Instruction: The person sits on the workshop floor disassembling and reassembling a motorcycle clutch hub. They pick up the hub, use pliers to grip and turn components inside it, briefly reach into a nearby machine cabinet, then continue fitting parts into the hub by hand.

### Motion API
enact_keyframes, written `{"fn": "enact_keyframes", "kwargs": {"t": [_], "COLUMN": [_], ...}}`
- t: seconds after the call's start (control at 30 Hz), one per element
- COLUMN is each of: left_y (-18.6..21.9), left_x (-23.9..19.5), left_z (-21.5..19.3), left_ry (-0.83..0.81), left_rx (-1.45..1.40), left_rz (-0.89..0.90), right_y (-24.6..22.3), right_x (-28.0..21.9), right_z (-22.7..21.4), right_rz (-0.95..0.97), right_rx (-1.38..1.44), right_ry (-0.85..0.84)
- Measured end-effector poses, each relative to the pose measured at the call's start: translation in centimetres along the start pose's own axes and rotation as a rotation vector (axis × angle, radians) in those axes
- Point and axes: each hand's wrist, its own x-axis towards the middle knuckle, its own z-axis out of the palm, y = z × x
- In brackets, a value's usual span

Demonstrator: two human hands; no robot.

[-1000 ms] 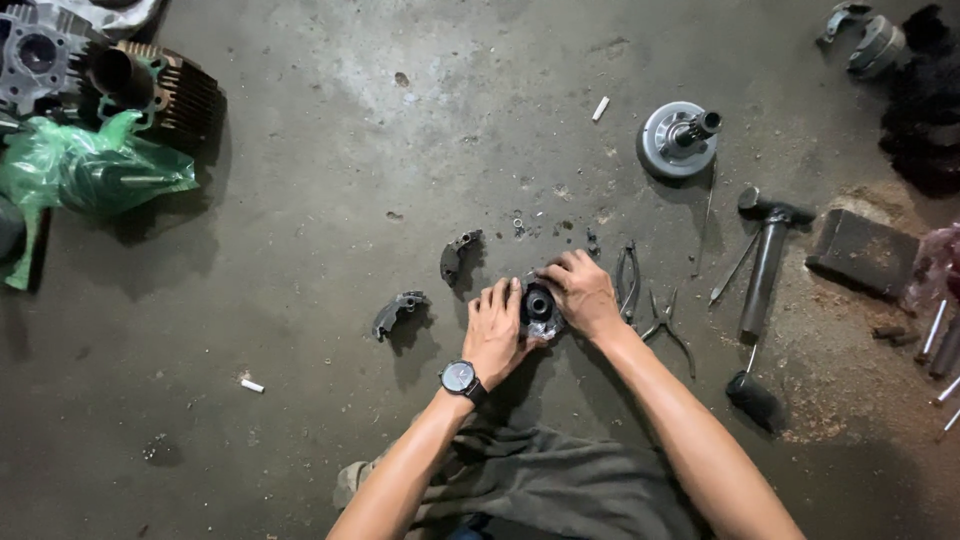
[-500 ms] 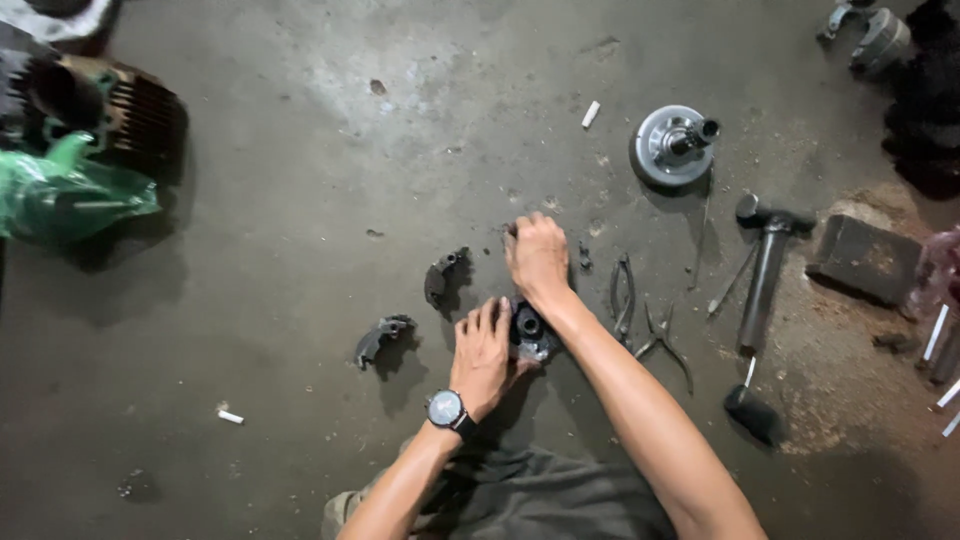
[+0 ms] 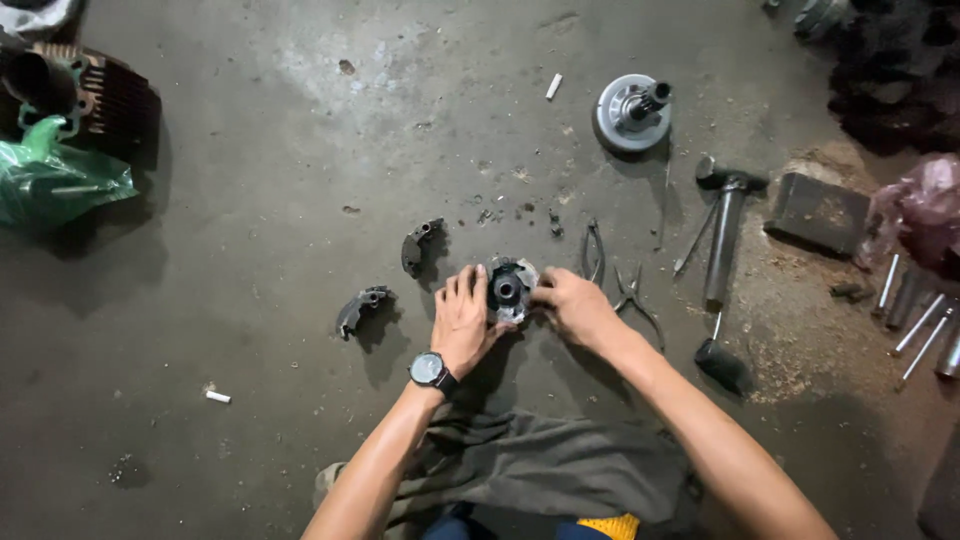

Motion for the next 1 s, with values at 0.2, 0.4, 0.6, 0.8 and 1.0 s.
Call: {"fn": "enact_keyframes", "kwargs": {"t": [0.2, 0.4, 0.6, 0.8, 1.0], "left_y": [0.2, -0.1, -1.4, -2.1, -1.5], "left_x": [-0.1, -0.5, -1.3, 0.3, -1.0], "left_z": [-0.2, 0.3, 1.1, 1.1, -1.3], "left_ry": [-0.029, 0.028, 0.123, 0.074, 0.146], "left_rx": [0.000, -0.009, -0.128, -0.111, -0.308], "left_rz": [-0.008, 0.008, 0.033, 0.074, 0.092], "right_y": [0.9, 0.7, 0.3, 2.1, 2.7], "right_x": [-0.6, -1.7, 0.7, 11.4, 16.7], "right_z": [2.1, 1.7, -0.4, 0.5, 4.0], "right_rz": [0.049, -0.042, -0.038, 0.103, 0.146], "right_rx": [-0.112, -0.155, 0.046, 0.040, -0.077], "right_ry": [-0.017, 0.003, -0.001, 0.293, 0.200]}}
